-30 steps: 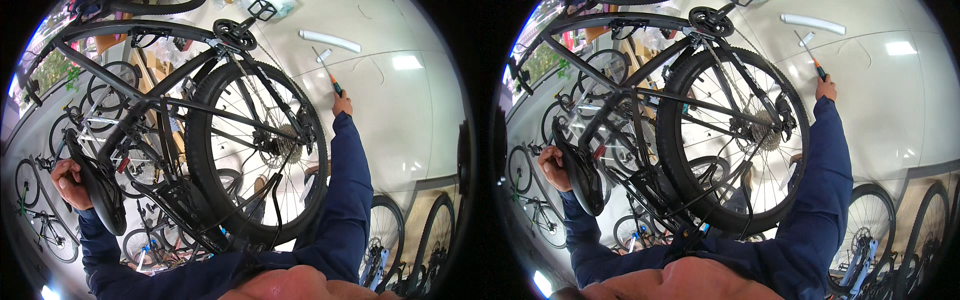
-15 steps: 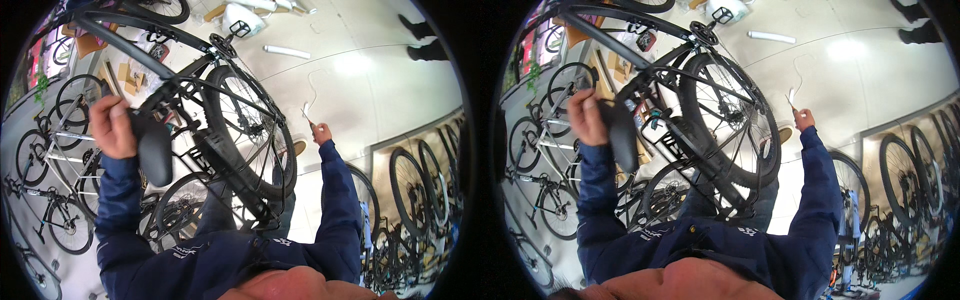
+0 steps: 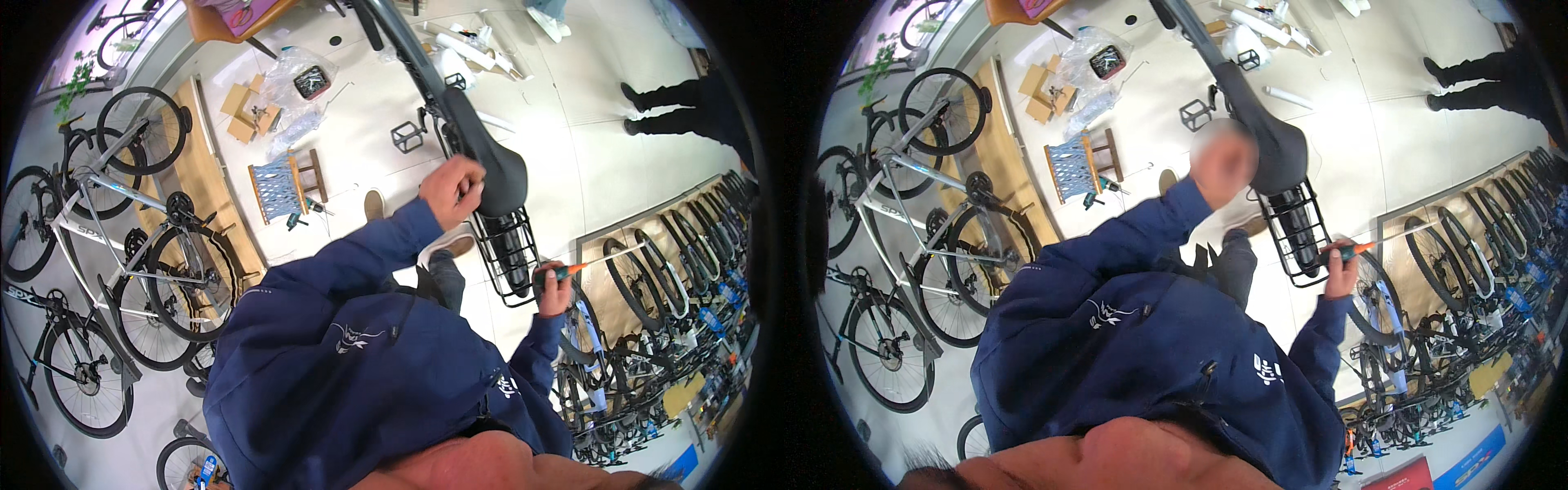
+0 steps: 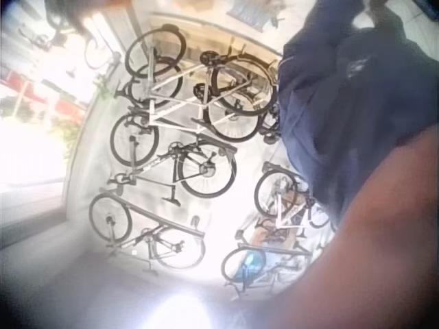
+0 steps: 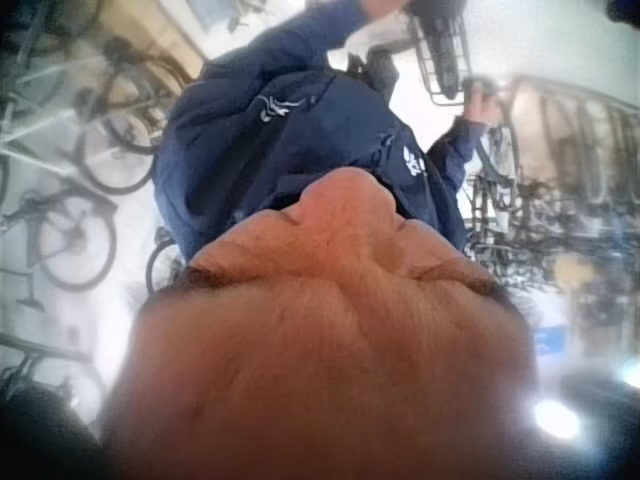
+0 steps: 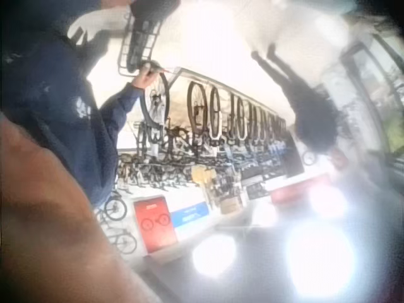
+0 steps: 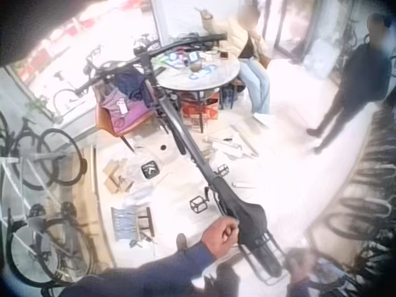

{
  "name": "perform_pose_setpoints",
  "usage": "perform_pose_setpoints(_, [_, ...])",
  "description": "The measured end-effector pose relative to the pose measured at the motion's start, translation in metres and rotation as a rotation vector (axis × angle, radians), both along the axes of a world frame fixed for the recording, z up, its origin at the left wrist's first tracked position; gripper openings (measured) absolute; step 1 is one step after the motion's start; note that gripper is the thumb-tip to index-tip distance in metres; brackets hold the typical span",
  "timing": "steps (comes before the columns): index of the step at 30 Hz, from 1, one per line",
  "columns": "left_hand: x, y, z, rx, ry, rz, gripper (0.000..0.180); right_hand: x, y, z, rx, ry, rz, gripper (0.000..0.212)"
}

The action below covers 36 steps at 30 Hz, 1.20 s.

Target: The person attaches a rear rack to a bicycle, secures it with a screwdriver, and then unpacks a mudguard from plastic packaging. The person positions the mudguard near the rear wheel but does not complete its installation.

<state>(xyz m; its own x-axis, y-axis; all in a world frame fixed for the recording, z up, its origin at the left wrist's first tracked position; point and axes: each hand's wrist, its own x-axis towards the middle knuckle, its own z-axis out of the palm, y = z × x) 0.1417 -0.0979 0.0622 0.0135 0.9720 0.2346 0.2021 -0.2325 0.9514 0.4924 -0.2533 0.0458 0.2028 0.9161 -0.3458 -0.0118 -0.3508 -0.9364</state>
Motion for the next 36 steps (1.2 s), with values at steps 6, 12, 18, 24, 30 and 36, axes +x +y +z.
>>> perform_pose_setpoints(6, [-0.140, -0.118, -0.070, -0.517, 0.170, 0.096, 0.026, -0.127, 0.011, 0.014, 0.026, -0.186, -0.100, 0.012])
perform_pose_setpoints(12, [-0.292, -0.220, -0.140, -0.561, 0.309, 0.474, 0.016, -0.167, 0.104, 0.036, 0.228, -0.545, -0.047, 0.019])
perform_pose_setpoints(18, [-0.373, -0.269, -0.220, -0.808, 0.150, 0.651, 0.015, -0.193, 0.161, 0.027, 0.273, -1.106, -0.081, 0.032])
perform_pose_setpoints(24, [-0.476, -0.211, -0.280, -0.848, 0.466, 0.396, 0.020, -0.207, 0.168, 0.023, -0.040, -1.282, -0.240, 0.037])
perform_pose_setpoints(30, [-0.599, -0.054, -0.353, -0.877, 0.839, 0.170, 0.021, -0.213, 0.149, 0.003, -0.088, -1.317, -0.631, 0.042])
perform_pose_setpoints(36, [-0.680, 0.055, -0.491, -0.889, 1.015, 0.066, 0.025, -0.211, 0.118, -0.018, 0.397, -1.405, -0.834, 0.032])
